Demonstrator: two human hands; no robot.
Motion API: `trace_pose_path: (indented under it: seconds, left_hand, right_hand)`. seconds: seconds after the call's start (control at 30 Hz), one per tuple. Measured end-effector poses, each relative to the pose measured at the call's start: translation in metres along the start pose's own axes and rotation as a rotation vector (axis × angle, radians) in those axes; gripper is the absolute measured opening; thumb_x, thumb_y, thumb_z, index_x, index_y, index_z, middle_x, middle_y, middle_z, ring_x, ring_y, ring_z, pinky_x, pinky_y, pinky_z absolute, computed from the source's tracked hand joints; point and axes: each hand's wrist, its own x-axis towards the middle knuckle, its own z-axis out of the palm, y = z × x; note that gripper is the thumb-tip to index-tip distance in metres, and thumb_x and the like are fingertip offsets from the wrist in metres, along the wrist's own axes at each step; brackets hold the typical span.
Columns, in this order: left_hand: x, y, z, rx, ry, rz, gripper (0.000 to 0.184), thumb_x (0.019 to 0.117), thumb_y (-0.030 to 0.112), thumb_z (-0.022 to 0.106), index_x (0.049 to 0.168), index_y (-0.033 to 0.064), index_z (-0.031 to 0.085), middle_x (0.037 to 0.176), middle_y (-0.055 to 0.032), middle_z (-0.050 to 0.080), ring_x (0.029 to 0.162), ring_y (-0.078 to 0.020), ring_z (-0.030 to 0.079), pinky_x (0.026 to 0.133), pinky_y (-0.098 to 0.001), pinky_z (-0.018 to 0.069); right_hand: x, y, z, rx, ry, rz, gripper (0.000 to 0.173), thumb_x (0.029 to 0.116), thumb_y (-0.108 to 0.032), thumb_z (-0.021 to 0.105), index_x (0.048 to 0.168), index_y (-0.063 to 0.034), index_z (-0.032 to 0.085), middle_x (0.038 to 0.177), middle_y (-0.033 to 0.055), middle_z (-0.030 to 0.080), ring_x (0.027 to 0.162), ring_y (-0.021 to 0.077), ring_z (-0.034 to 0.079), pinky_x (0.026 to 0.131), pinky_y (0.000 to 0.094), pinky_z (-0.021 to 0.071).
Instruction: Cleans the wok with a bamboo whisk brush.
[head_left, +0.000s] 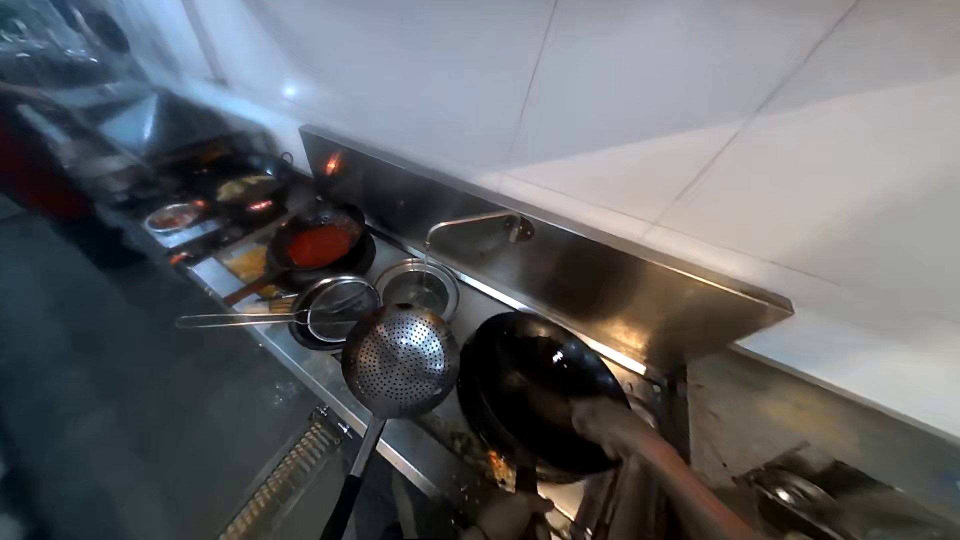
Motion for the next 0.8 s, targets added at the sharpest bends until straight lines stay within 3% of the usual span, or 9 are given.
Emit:
trace_pose_path:
  seconds: [0.1, 0.17, 0.23, 0.33, 0.47, 0.57, 0.67, 0.73, 0.8]
  left_hand:
    - [0.004, -0.006, 0.003, -0.003, -0.011, -0.015, 0.016, 0.1043, 0.019, 0.056, 0.092, 0.0087, 0.054, 0.062, 0.0016, 0.050, 0.044, -0.0048, 0.048, 0.041, -0.0175, 0.0448]
    - [0.001, -0.004, 0.002, 0.016, -0.008, -0.012, 0.019, 0.1052, 0.021, 0.054, 0.090, 0.0091, 0.053, 0.061, 0.0019, 0.050, 0.043, -0.0044, 0.046, 0.041, -0.0172, 0.0429]
    - [-0.001, -0.001, 0.007, 0.031, -0.012, -0.012, 0.018, 0.1062, 0.020, 0.053, 0.092, 0.0088, 0.053, 0.061, 0.0021, 0.050, 0.043, -0.0039, 0.046, 0.040, -0.0167, 0.0423]
    - [-0.003, -0.002, 0.017, -0.010, -0.009, -0.024, 0.015, 0.1061, 0.019, 0.052, 0.095, 0.0086, 0.054, 0.062, 0.0019, 0.050, 0.044, -0.0045, 0.047, 0.041, -0.0171, 0.0434]
    - [-0.002, -0.008, 0.014, -0.034, -0.005, -0.030, 0.016, 0.1053, 0.019, 0.054, 0.093, 0.0088, 0.053, 0.062, 0.0014, 0.050, 0.043, -0.0050, 0.047, 0.041, -0.0175, 0.0444]
    - [0.001, -0.006, 0.011, -0.027, -0.014, -0.021, 0.015, 0.1056, 0.019, 0.054, 0.095, 0.0084, 0.054, 0.062, 0.0018, 0.050, 0.044, -0.0043, 0.048, 0.041, -0.0169, 0.0443]
    - [-0.002, 0.000, 0.015, -0.042, -0.004, -0.011, 0.013, 0.1056, 0.018, 0.054, 0.098, 0.0079, 0.054, 0.063, 0.0013, 0.049, 0.045, -0.0050, 0.048, 0.042, -0.0173, 0.0452]
    - [-0.006, -0.004, 0.017, -0.069, 0.018, -0.015, 0.012, 0.1043, 0.016, 0.055, 0.096, 0.0078, 0.053, 0.062, 0.0005, 0.049, 0.044, -0.0058, 0.048, 0.042, -0.0181, 0.0453]
    - [-0.005, -0.005, 0.016, -0.083, 0.009, -0.016, 0.009, 0.1040, 0.016, 0.055, 0.099, 0.0076, 0.053, 0.064, 0.0003, 0.049, 0.044, -0.0057, 0.048, 0.042, -0.0179, 0.0456]
  right_hand:
    - [0.040, -0.009, -0.008, -0.036, 0.297, 0.156, 0.046, 0.1046, -0.041, 0.049, 0.145, -0.0197, 0.057, 0.130, 0.0201, 0.067, 0.118, 0.0428, 0.065, 0.096, 0.0647, 0.0510]
    - [-0.014, -0.051, -0.048, -0.173, 0.210, 0.092, 0.042, 0.1029, -0.039, 0.051, 0.137, -0.0177, 0.063, 0.128, 0.0198, 0.067, 0.118, 0.0424, 0.064, 0.095, 0.0650, 0.0499]
    - [-0.068, -0.071, -0.069, -0.255, -0.028, -0.015, 0.040, 0.1008, -0.041, 0.055, 0.133, -0.0205, 0.067, 0.122, 0.0195, 0.069, 0.109, 0.0407, 0.067, 0.090, 0.0637, 0.0528]
    - [-0.015, -0.044, -0.032, -0.111, -0.125, 0.021, 0.038, 0.0983, -0.042, 0.059, 0.125, -0.0174, 0.070, 0.103, 0.0176, 0.071, 0.083, 0.0333, 0.069, 0.074, 0.0551, 0.0569]
    - [0.034, -0.031, -0.018, -0.094, 0.247, 0.174, 0.043, 0.1016, -0.037, 0.056, 0.135, -0.0121, 0.063, 0.125, 0.0232, 0.068, 0.114, 0.0430, 0.066, 0.092, 0.0659, 0.0516]
    - [-0.058, -0.053, -0.071, -0.314, 0.008, 0.024, 0.041, 0.0992, -0.043, 0.058, 0.124, -0.0128, 0.070, 0.123, 0.0222, 0.068, 0.116, 0.0437, 0.065, 0.094, 0.0677, 0.0495]
    - [-0.038, -0.037, -0.053, -0.243, -0.189, -0.035, 0.037, 0.0980, -0.040, 0.063, 0.125, -0.0164, 0.072, 0.113, 0.0189, 0.071, 0.098, 0.0373, 0.069, 0.085, 0.0610, 0.0534]
    - [0.027, -0.014, -0.010, -0.094, 0.031, 0.066, 0.042, 0.1040, -0.037, 0.051, 0.134, -0.0104, 0.063, 0.116, 0.0235, 0.069, 0.100, 0.0416, 0.069, 0.086, 0.0622, 0.0538]
    - [0.057, -0.015, -0.003, -0.020, 0.246, 0.125, 0.050, 0.1093, -0.043, 0.039, 0.151, -0.0189, 0.049, 0.126, 0.0231, 0.067, 0.114, 0.0443, 0.066, 0.093, 0.0650, 0.0515]
